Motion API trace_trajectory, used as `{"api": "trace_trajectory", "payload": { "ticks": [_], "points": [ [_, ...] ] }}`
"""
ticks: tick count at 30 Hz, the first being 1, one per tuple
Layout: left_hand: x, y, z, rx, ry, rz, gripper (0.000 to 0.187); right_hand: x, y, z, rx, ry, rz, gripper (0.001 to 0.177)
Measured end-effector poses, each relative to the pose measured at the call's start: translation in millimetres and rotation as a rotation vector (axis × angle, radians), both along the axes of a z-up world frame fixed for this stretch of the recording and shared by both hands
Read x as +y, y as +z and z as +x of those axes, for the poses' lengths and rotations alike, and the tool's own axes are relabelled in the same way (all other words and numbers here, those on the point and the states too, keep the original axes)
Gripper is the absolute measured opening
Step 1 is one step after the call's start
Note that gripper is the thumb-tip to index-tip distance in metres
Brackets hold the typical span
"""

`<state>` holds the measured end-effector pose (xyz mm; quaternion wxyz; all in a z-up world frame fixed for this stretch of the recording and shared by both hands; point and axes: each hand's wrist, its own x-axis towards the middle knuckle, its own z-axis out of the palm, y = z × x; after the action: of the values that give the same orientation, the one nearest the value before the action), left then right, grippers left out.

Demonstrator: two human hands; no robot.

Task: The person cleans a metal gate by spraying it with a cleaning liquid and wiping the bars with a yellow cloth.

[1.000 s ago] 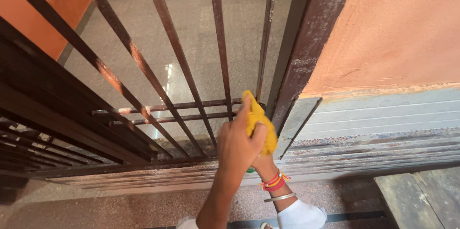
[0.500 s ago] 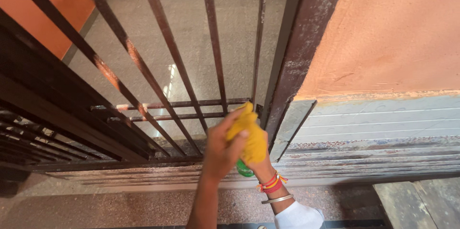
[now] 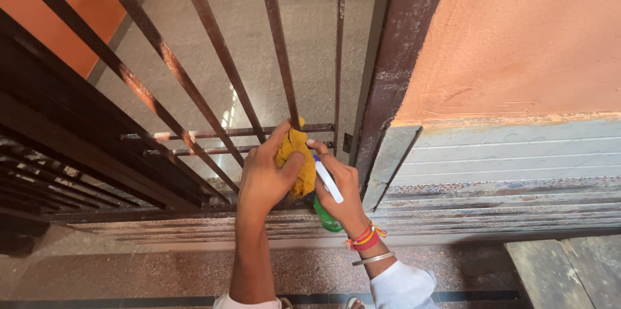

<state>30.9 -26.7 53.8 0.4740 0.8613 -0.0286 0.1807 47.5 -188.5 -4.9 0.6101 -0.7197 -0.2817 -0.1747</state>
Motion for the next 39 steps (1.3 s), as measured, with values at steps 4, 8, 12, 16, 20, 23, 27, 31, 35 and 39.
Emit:
{"api": "trace_trajectory", "payload": {
  "ticks": [4,8,12,16,20,23,27,31,35,39],
  "points": [
    [8,-11,6,-0.002,-0.192,-0.384,0.055,3,1,0,0.065,0.014,0.006,0.023],
    [10,-7,15,0.205,-0.179,-0.469,0.053,3,0,-1,-0.014,-0.006,0.018,0.024],
    [15,0,16,0.136,-0.170,-0.277,0.051,5,-1,-1,0.014,-0.012,0.020,0.023],
    [8,12,8,-0.057,-0.183,-0.170,0.053,6,-4,-1,0.029,0.003,0.037,0.022],
    [-36,34,-17,0.245,0.254,0.348,0.060,5,-2,-3,-0.011,0.007,0.050,0.031],
    [-48,35,-33,0.070,0.312,0.418,0.066,1,1,-2,0.018,0.030,0.035,0.032],
    [-46,4,-43,-0.001,0.181,-0.018,0.053,-6,-5,-2,-0.082,0.089,0.034,0.027],
    [-59,-34,-29,0.181,-0.090,-1.088,0.057,-2,-32,5,0.237,0.068,0.028,0.046],
    [-66,-44,-9,0.273,-0.171,-1.542,0.052,0,-54,12,0.008,0.054,0.137,0.042],
    [-59,-55,-3,0.203,-0.400,-1.795,0.041,-8,-56,16,0.053,0.071,0.012,0.031]
  ]
}}
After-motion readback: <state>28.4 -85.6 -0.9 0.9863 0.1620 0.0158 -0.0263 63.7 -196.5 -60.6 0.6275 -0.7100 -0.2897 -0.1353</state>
